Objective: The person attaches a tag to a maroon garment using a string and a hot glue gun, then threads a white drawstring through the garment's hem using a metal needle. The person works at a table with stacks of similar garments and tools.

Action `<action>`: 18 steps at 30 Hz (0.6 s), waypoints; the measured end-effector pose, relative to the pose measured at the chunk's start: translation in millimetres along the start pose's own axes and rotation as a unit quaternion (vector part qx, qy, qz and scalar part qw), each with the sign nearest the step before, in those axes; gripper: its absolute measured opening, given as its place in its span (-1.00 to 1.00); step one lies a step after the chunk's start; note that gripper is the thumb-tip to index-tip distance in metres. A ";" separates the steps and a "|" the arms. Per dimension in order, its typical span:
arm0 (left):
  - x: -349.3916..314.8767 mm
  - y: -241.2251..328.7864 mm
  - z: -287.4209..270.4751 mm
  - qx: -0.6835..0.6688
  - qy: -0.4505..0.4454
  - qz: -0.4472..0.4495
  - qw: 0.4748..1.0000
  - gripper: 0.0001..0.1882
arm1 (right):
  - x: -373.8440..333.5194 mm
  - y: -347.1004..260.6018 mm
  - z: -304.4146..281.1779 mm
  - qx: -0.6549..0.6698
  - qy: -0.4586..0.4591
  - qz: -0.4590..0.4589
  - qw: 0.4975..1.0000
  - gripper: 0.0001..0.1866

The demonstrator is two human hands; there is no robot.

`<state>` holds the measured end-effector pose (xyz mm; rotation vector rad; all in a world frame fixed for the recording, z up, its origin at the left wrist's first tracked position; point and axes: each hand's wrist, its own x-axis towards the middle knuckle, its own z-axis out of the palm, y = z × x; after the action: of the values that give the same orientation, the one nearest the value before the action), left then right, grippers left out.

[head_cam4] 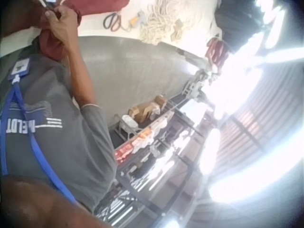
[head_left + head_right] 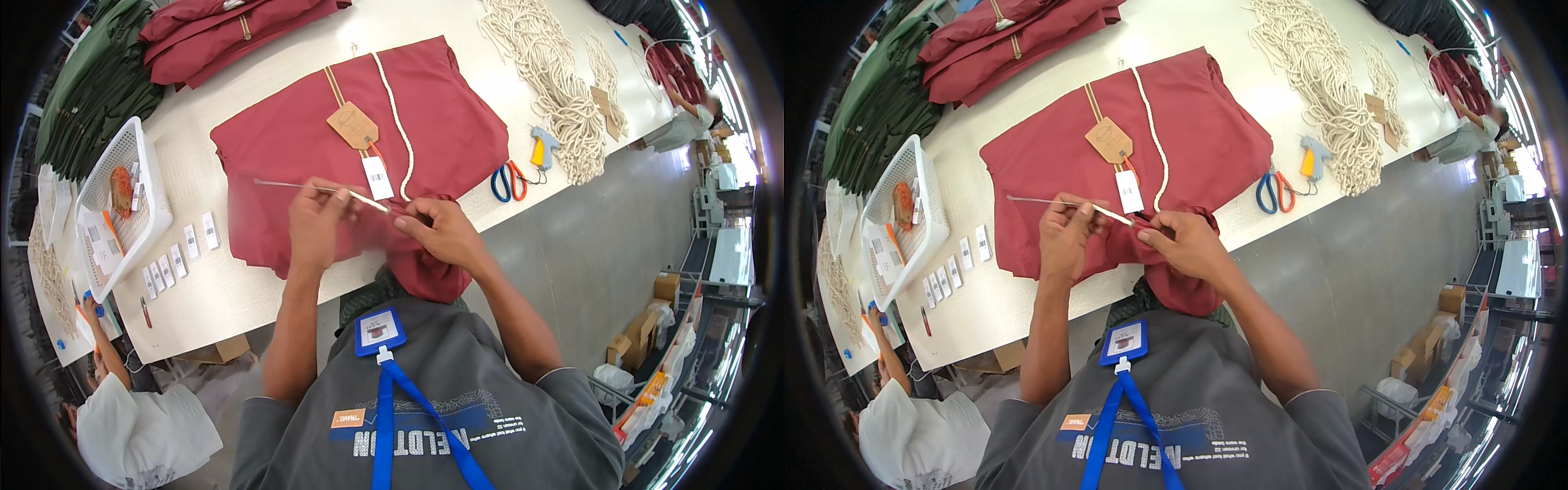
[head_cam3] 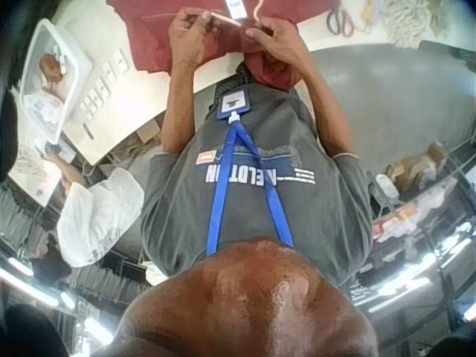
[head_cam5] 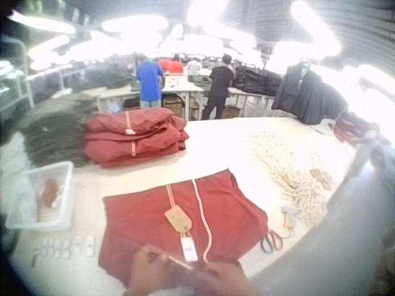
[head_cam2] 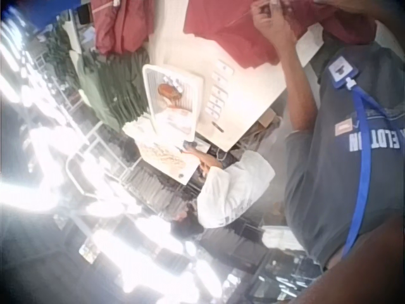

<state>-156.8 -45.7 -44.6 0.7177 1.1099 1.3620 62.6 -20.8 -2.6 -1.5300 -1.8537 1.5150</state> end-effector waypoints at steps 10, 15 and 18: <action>14.4 7.1 -6.1 -0.156 0.047 -0.024 0.986 -0.94 | -17.7 17.5 -17.8 -0.248 0.018 0.022 0.968 -0.47; 49.5 -0.1 -35.1 -0.222 0.125 -0.040 0.966 -0.94 | -36.4 18.9 -21.6 -0.250 0.118 -0.053 0.959 -0.58; 76.5 -4.5 -57.9 -0.235 0.134 -0.041 0.962 -0.94 | -44.4 27.2 -28.0 -0.268 0.180 -0.212 0.922 -0.70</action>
<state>-218.0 16.7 -84.4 0.1425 0.9556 1.6031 115.3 -47.0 2.1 -1.3506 -2.2700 0.5126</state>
